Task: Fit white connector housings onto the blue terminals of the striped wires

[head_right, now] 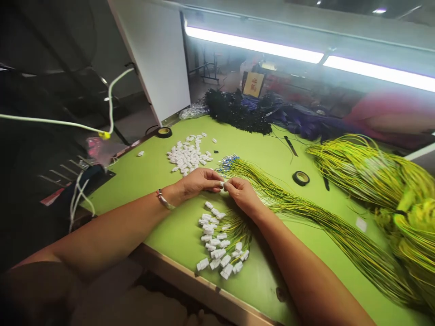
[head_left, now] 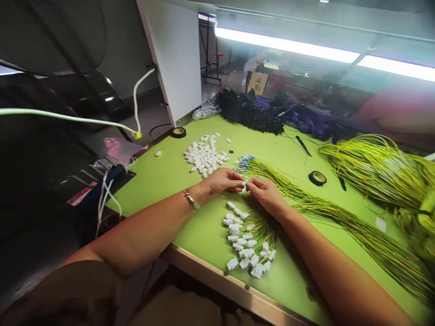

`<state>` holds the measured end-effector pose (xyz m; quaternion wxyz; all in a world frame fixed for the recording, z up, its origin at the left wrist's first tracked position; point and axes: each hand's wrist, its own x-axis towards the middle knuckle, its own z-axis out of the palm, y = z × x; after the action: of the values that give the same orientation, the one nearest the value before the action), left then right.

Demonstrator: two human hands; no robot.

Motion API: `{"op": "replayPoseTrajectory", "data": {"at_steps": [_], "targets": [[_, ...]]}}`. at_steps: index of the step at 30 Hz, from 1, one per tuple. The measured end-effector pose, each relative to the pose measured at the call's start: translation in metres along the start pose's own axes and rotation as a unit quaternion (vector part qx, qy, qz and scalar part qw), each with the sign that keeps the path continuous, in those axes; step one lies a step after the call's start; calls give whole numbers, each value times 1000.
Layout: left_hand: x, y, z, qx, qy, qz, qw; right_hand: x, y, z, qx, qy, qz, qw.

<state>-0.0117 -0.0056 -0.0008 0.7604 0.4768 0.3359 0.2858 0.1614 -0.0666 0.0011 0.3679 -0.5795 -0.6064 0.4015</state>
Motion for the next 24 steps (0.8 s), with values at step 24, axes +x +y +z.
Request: {"op": "replayPoseTrajectory", "data": {"at_steps": [24], "targets": [[-4,30,-21,505,163,181,828,19,16,-5,-480,114,-157,855]]}}
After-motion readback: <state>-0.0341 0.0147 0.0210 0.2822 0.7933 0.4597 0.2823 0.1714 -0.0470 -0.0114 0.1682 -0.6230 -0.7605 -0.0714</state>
